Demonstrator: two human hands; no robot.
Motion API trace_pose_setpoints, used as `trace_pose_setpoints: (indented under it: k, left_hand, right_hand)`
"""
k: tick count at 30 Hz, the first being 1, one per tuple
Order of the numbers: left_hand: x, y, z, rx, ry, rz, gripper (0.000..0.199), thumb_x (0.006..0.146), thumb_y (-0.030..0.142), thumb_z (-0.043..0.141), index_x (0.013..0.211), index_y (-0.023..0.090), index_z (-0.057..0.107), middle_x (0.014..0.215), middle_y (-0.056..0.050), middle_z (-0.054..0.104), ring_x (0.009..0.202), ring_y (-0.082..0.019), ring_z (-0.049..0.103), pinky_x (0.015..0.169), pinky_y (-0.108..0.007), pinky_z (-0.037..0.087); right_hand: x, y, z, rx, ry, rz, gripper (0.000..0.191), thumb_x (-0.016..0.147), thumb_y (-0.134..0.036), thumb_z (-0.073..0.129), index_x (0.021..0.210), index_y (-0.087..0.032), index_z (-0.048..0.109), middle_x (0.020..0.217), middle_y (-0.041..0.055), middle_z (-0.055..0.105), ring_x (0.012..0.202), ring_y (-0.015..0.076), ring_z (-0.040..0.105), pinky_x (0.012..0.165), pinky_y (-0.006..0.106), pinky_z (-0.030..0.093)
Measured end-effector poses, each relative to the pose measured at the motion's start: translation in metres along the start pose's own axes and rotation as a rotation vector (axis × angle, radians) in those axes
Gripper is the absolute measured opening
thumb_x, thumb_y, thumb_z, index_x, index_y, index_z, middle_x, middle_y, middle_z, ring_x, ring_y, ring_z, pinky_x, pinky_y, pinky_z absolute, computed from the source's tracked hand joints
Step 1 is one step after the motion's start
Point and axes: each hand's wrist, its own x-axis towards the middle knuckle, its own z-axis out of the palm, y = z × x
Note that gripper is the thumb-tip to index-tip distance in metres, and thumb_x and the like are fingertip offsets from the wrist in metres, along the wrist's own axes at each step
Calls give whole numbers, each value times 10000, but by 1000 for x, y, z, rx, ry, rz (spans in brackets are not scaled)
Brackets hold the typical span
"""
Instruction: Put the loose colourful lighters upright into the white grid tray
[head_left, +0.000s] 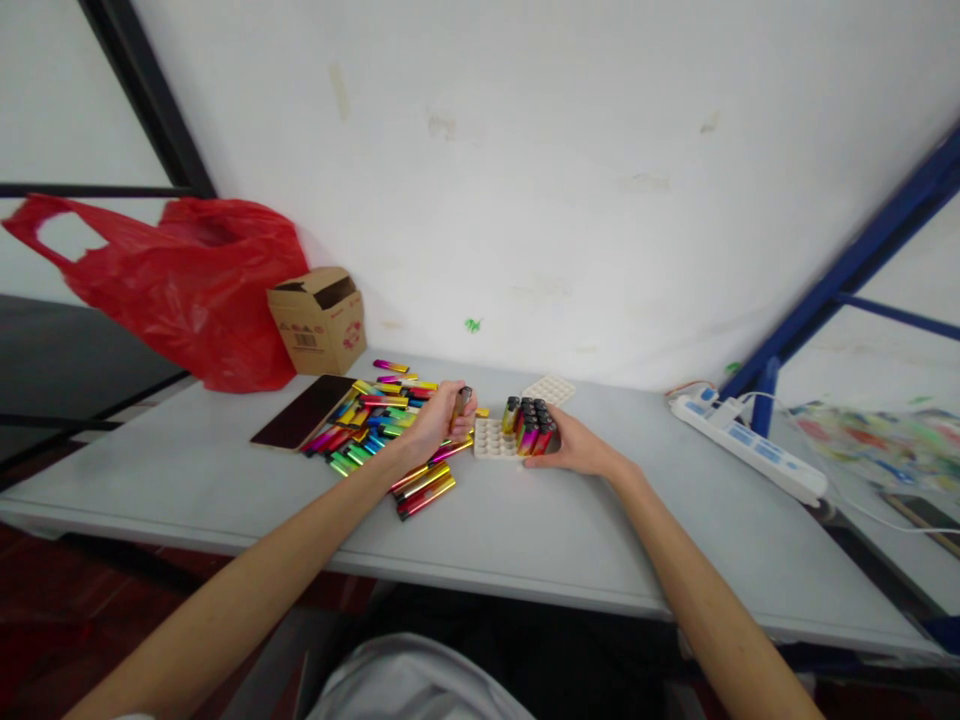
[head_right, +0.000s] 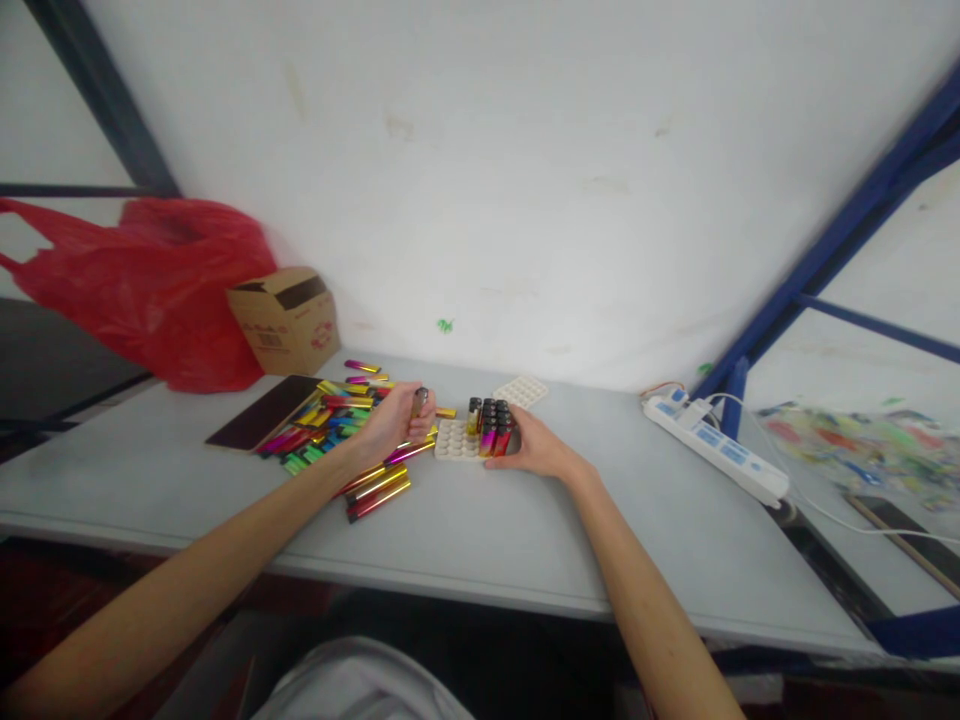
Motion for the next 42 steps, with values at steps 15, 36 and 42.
trace_pose_setpoints:
  k: [15,36,42]
  left_hand:
    - [2,-6,1,174,130,28,317,880,364,383,612,197,405,532,72,245,392,-60,159,385,-191,114]
    - [13,-25,2,505,22,441,419,807,455,778,1063,125,746,993,-106,777,905,-229,714,851,-345,558]
    - [10,-31,7,836,32,565,313,950,392,627,1143,163,717,1055,-93,779,957,-221,729,871,-322,566]
  right_hand:
    - [1,1,-1,10,-8,4,903,672,-501,908,1418,-185,511,1368,141,628,1229,357,604,1100,530,460]
    - [1,-1,0,22,-3,-19,919,682,-471,905,1448,-191,481,1423,153,598,1285,361,581,1133,540,432]
    - [1,-2,0,21,-2,-12,890,685,-477,900,1424,-180,503,1390,151,616,1256,357,593,1120,534,441]
